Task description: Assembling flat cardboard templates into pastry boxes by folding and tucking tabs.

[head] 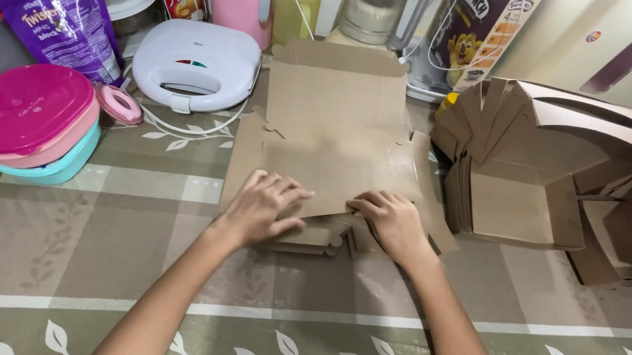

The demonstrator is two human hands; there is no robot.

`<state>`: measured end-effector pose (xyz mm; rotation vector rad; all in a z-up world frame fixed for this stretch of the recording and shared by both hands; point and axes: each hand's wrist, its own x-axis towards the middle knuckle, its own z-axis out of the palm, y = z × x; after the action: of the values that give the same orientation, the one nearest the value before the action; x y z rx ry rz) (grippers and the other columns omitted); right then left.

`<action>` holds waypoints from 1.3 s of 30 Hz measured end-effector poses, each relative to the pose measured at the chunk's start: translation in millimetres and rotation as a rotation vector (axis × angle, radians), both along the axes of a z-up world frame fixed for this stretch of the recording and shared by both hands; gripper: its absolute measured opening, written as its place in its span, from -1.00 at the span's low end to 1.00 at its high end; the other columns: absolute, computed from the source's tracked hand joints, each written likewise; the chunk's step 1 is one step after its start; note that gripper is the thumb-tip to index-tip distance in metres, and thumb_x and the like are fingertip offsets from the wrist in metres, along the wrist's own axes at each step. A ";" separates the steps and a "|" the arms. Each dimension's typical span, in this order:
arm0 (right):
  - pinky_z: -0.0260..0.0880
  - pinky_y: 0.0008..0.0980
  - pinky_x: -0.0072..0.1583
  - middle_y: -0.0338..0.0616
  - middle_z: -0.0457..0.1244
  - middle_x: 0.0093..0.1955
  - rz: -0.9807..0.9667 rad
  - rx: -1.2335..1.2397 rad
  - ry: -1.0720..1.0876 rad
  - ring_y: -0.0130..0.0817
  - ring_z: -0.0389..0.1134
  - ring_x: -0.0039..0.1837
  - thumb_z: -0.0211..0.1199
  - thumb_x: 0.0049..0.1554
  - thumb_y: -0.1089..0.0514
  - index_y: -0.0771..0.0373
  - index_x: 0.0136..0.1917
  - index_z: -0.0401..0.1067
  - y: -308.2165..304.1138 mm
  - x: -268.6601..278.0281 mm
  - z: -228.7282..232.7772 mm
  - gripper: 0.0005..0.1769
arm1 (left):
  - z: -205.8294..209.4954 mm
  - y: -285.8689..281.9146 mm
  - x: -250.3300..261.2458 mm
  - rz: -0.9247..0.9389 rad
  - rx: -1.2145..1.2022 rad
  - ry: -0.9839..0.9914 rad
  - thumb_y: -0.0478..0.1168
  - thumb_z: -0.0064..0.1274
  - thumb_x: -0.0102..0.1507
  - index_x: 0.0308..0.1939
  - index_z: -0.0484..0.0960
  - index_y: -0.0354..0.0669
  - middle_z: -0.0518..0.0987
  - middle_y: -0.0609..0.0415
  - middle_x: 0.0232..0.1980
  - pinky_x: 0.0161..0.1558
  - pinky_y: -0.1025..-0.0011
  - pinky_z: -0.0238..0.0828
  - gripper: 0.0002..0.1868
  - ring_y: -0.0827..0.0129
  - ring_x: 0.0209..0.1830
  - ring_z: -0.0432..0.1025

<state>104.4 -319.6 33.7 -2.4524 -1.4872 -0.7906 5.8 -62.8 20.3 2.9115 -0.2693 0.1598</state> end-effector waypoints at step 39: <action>-0.56 0.53 0.49 -0.09 -0.34 0.73 -0.417 -0.232 0.616 0.20 -0.56 0.71 0.09 -0.01 -0.68 -0.65 0.62 -0.22 -7.3 29.8 1.3 0.03 | -44.9 -32.3 14.0 -0.048 0.168 -0.438 -0.02 0.00 0.33 -0.02 0.69 0.37 0.72 0.42 -0.03 0.45 -0.18 -0.10 -0.80 0.49 0.21 0.43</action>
<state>134.2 -326.8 35.0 -2.8417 -0.8933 0.1232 19.8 -95.0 -24.6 2.9990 -0.4388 0.8069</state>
